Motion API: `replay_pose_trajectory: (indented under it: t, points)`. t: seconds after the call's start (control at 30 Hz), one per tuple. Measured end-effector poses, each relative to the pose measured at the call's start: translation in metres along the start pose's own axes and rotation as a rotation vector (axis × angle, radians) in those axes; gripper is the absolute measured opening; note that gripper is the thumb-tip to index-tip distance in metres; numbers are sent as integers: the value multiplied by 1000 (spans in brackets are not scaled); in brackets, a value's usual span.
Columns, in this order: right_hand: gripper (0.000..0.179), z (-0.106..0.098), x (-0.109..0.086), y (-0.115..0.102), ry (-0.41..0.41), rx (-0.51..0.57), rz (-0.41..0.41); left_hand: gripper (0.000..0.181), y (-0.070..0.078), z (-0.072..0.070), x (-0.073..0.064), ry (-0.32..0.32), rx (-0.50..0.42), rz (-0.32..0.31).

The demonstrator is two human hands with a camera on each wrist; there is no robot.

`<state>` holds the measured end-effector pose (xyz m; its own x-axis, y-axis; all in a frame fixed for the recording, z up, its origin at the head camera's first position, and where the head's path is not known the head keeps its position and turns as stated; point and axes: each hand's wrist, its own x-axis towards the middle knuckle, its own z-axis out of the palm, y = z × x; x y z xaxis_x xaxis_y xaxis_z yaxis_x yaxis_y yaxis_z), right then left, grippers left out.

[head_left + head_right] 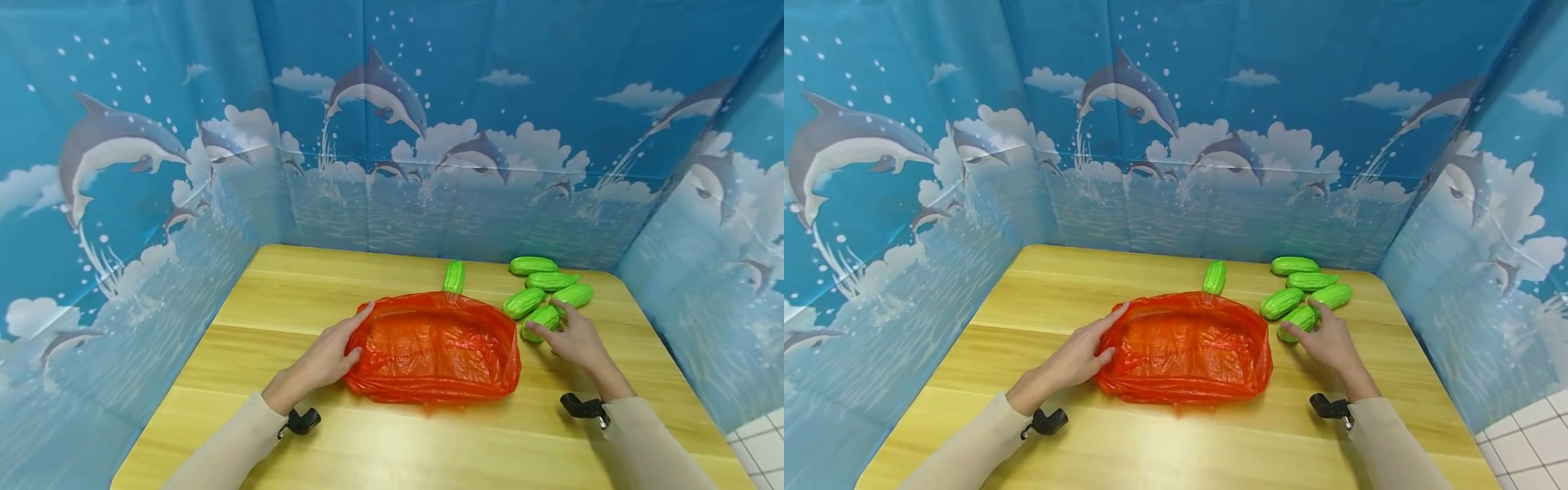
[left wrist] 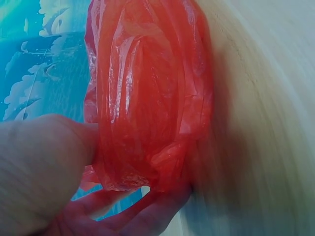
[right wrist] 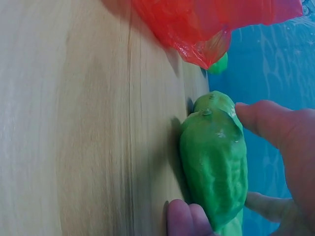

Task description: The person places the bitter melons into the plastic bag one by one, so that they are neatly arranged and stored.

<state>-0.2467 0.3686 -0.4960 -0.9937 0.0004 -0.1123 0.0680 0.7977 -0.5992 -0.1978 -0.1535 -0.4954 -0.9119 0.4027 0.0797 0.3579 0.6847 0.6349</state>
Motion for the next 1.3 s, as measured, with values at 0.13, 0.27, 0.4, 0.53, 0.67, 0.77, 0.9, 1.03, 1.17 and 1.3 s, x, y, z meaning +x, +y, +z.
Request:
replay_pose_trajectory:
  t: [0.13,0.27,0.4,0.53,0.67,0.77,0.9,1.03,1.17,1.3]
  points:
    - [117,2,1,2,-12,14,33,95,2,1,1,-6,-2,7]
    - [118,3,2,2,-6,26,46,95,3,2,1,0,-8,14]
    - [117,3,2,0,-2,64,54,95,4,3,1,-5,-7,12]
    - [116,4,3,-1,1,104,52,95,4,4,1,-2,-7,5]
    - [114,5,3,-1,-6,155,49,95,2,4,0,5,-5,-5]
    - [114,5,3,-2,-16,181,58,94,2,4,0,9,-5,-6]
    - [114,3,2,-2,-22,199,73,94,2,4,0,8,-4,-1]
    - [112,2,1,-3,-24,235,79,93,1,4,1,6,-3,3]
    - [113,4,0,-2,-29,281,71,91,0,5,2,11,-4,3]
    - [112,4,-2,-3,-39,313,69,91,1,4,3,7,-6,1]
